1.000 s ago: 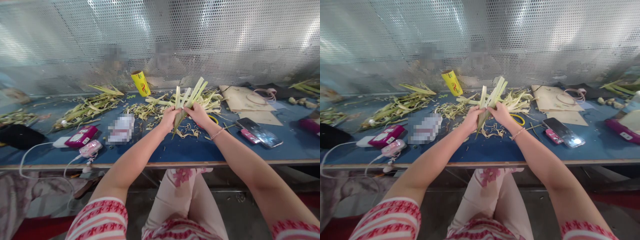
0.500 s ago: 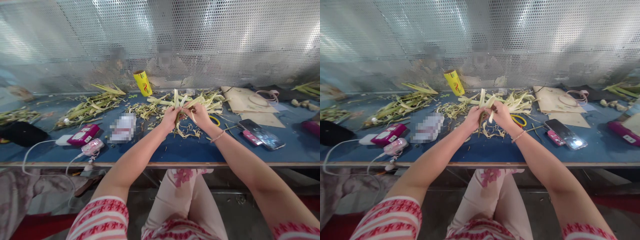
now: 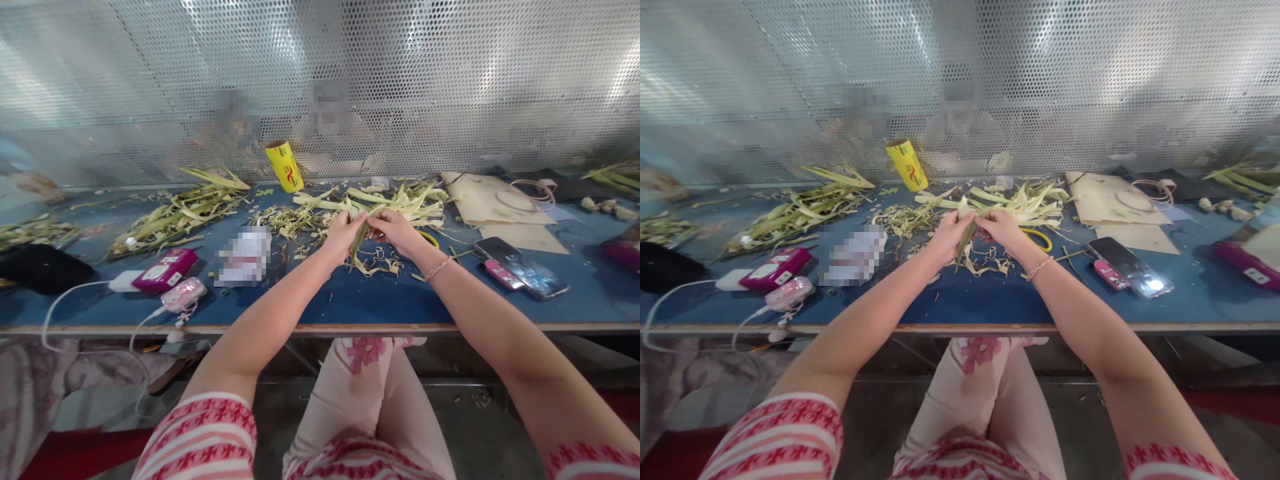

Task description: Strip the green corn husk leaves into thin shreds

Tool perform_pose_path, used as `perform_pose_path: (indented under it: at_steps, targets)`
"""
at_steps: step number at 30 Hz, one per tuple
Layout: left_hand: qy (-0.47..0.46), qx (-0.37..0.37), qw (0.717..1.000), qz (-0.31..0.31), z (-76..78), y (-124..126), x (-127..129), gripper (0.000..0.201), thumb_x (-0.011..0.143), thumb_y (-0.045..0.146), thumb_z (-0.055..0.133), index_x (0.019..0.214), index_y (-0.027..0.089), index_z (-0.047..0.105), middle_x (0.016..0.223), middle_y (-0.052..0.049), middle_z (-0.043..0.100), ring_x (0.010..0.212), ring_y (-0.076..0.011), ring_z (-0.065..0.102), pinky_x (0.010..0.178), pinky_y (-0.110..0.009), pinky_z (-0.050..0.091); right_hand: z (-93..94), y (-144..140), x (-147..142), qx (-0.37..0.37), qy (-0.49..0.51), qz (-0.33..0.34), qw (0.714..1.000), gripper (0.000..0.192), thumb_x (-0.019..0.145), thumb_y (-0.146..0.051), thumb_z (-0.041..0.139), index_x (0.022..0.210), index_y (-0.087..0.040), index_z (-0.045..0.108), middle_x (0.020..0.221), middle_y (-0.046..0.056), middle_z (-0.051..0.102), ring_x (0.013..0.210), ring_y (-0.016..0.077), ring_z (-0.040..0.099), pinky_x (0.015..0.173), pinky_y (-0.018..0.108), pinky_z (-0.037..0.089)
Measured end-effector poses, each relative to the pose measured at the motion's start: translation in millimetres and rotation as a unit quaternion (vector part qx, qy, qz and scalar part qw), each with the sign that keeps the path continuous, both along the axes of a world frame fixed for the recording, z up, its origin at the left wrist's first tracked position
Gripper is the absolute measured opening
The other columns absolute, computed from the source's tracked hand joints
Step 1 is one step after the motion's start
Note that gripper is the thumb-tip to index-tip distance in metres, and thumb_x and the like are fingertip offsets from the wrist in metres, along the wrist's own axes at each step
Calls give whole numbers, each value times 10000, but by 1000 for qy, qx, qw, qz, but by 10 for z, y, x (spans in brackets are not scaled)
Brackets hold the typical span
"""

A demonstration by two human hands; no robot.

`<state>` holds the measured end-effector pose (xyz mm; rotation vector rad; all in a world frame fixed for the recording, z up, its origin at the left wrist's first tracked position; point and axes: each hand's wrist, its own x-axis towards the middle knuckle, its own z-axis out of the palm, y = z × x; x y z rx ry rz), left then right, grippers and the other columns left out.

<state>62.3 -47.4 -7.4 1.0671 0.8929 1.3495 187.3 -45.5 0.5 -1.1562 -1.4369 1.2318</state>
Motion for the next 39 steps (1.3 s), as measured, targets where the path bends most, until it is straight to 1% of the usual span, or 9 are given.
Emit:
perform_pose_path:
  at_steps: [8,14,19,22,25,28,32,36,39]
  targets:
    - [-24,-9,1000,-1,3,30,-41,222,623,64,725,767,126,568,660,12,641,583,-95,592,624,-248,475,19,-17,3,-11,-8,9,1000,100,691,-113,610,691,-184,539,621,-14,607,535,88,527,467,192,453]
    - [-26,10,1000,11,-55,70,-51,315,524,55,769,770,124,583,690,11,653,607,-103,600,663,-261,466,-2,-11,-17,12,3,9,1000,118,768,-190,591,666,-190,533,612,-23,540,541,100,525,490,228,468]
    - [-54,-12,997,-47,-26,47,-44,261,551,24,723,748,118,579,643,11,639,595,-107,601,667,-265,468,-62,83,33,85,-66,-22,994,240,832,-219,538,604,-202,462,550,-27,520,505,110,523,515,253,462]
    - [-58,-47,995,-60,-4,33,-31,163,626,36,679,730,112,579,606,3,625,567,-101,588,627,-247,456,-62,116,88,133,-123,-35,983,251,835,-240,544,604,-203,450,532,-27,531,498,110,535,530,250,460]
    - [-47,-57,996,-49,9,15,-24,48,729,78,621,726,111,586,547,13,585,525,-88,553,589,-232,439,-46,115,110,148,-136,-30,979,252,847,-263,533,615,-201,457,540,-26,535,503,112,544,536,254,464]
    - [-11,-42,999,-20,24,-12,-28,67,784,101,592,721,122,581,488,41,526,473,-70,497,540,-211,405,-39,93,78,130,-132,-13,983,284,868,-286,515,603,-200,459,543,-21,537,501,117,549,528,264,471]
    - [8,-22,1000,3,46,-38,-44,101,798,126,612,715,134,556,505,51,528,429,-49,453,470,-195,344,-49,68,18,107,-133,5,985,276,845,-237,533,585,-203,446,532,-22,539,492,123,547,524,280,479]
    - [4,-17,1000,19,51,-41,-47,120,815,125,609,717,140,542,469,76,463,372,-23,358,417,-183,264,-67,87,22,150,-154,9,977,236,803,-169,509,581,-206,438,521,-29,540,491,122,544,536,278,463]
    - [-6,-32,999,28,55,-44,-38,127,824,126,605,723,147,530,487,76,472,382,-21,380,429,-176,297,-74,103,51,194,-192,-10,962,246,792,-204,515,572,-212,405,504,-32,518,512,129,531,553,276,431]
